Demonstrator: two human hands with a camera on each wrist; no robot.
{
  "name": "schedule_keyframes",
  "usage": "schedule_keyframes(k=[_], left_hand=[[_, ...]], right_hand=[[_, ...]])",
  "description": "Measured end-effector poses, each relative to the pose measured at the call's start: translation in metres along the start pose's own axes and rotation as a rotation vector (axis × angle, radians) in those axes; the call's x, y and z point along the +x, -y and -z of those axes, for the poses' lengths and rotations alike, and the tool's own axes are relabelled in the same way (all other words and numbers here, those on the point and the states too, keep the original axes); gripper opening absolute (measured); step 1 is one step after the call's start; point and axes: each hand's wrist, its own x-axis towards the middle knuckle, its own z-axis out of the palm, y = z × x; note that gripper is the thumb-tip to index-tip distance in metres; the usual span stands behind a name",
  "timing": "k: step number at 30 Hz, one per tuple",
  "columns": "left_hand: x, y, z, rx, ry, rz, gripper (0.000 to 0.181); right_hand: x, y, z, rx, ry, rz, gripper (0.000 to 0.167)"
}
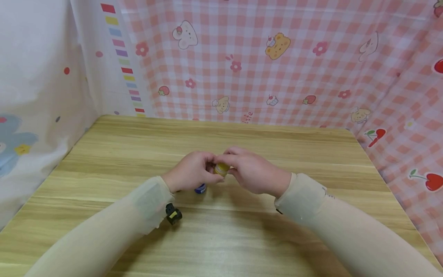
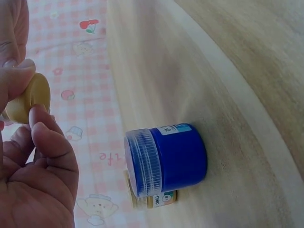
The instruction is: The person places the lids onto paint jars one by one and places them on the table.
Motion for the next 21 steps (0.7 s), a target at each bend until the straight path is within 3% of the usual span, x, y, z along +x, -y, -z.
schedule_keyframes(k=[9,21], left_hand=[[-0.0008,-0.0042,-0.0003,-0.004,-0.021,0.021,0.026],[-0.002,-0.0047,-0.0021,-0.002,-0.054,0.015,0.032]], right_hand=[[0.0012,0.0002,0.001,0.003,-0.022,0.016,0.039],[0.0015,0.0031,0.0013,0.021,-0.007,-0.071,0.041]])
